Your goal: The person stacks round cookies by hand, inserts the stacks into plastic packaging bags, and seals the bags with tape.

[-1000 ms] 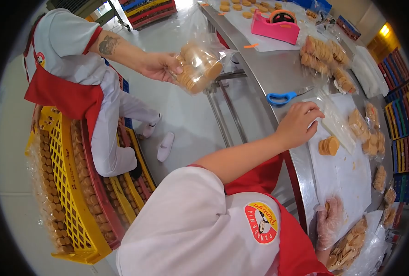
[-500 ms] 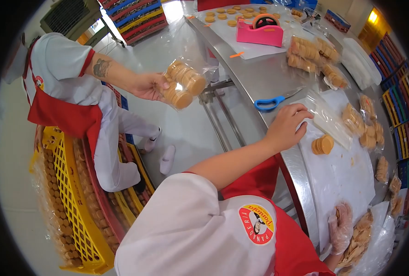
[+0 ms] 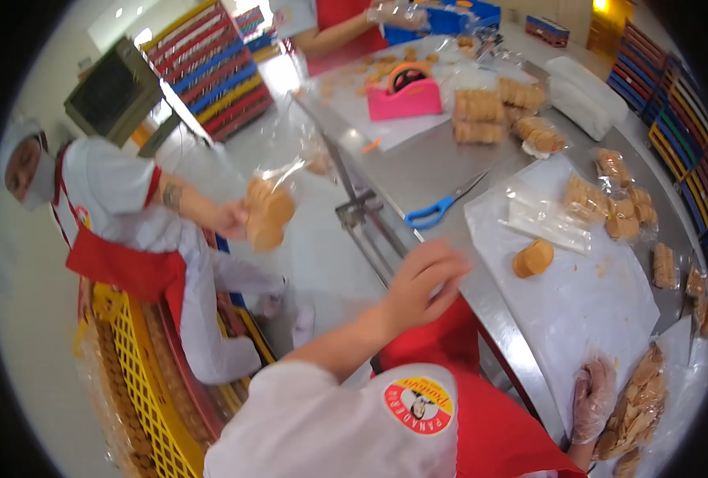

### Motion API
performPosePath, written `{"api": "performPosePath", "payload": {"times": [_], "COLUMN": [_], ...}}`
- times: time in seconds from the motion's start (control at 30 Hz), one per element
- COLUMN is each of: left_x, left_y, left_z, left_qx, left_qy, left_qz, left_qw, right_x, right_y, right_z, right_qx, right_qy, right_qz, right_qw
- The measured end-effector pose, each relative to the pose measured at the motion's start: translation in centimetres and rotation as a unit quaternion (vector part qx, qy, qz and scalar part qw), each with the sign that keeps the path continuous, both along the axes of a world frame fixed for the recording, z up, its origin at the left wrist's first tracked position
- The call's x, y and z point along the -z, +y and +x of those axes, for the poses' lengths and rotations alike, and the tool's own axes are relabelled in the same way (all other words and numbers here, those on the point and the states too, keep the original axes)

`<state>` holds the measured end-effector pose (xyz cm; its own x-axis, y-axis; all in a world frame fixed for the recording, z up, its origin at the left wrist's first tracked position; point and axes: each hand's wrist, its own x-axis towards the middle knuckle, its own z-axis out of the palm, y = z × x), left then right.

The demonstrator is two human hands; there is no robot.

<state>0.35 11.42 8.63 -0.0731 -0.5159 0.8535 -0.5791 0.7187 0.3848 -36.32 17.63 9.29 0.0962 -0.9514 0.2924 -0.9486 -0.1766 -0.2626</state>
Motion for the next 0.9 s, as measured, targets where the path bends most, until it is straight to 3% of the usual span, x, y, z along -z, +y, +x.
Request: {"api": "performPosePath", "payload": {"times": [0.03, 0.1, 0.17, 0.27, 0.33, 0.37, 0.4, 0.43, 0.5, 0.57, 0.67, 0.73, 0.9], "left_x": [-1.1, -3.8, -4.9, -6.4, -6.3, -5.7, -5.1, -4.2, -3.0, -1.2, -4.0, -4.1, -2.6], "left_y": [1.1, 3.8, 5.5, 7.6, 8.5, 8.5, 8.4, 8.7, 9.1, 8.5, 8.2, 8.5, 9.0], "left_z": [1.7, 5.3, 10.3, 15.5, 18.4, 19.2, 19.9, 20.4, 20.5, 20.1, 17.1, 18.5, 22.1], "left_qx": [0.018, -0.126, -0.305, -0.413, -0.521, -0.429, -0.322, -0.208, -0.179, -0.24, -0.292, -0.286, -0.398], "left_qy": [0.016, -0.002, -0.025, 0.095, 0.053, 0.222, 0.383, 0.535, 0.508, 0.514, 0.465, 0.389, 0.248], "left_qz": [-0.019, -0.04, -0.051, -0.016, -0.048, -0.024, -0.002, 0.022, 0.132, 0.107, 0.141, 0.11, 0.073], "left_qw": [1.0, 0.991, 0.951, 0.906, 0.85, 0.875, 0.866, 0.819, 0.832, 0.817, 0.824, 0.869, 0.88], "right_x": [0.1, 0.4, 0.1, -0.1, -0.1, 0.1, 0.3, 0.4, 0.7, 0.9, 0.9, 0.8, 0.7], "right_y": [-0.1, -0.5, -0.5, -0.4, 0.0, 0.2, 0.1, 0.0, 0.1, -0.2, 0.0, 0.0, 0.3], "right_z": [-0.1, -0.7, -0.8, -0.7, -0.8, -1.1, -1.5, -1.8, -2.2, -2.2, -1.9, -1.5, -1.2], "right_qx": [-0.009, -0.03, -0.038, -0.021, 0.005, 0.006, 0.005, -0.003, -0.01, -0.02, -0.039, -0.051, -0.054], "right_qy": [0.002, 0.008, -0.024, -0.031, -0.024, -0.031, -0.039, -0.04, -0.019, -0.007, 0.003, 0.009, 0.023], "right_qz": [-0.024, -0.07, -0.071, -0.083, -0.072, -0.054, -0.041, -0.025, -0.042, -0.064, -0.083, -0.087, -0.048], "right_qw": [1.0, 0.997, 0.996, 0.996, 0.997, 0.998, 0.998, 0.999, 0.999, 0.998, 0.996, 0.995, 0.997]}}
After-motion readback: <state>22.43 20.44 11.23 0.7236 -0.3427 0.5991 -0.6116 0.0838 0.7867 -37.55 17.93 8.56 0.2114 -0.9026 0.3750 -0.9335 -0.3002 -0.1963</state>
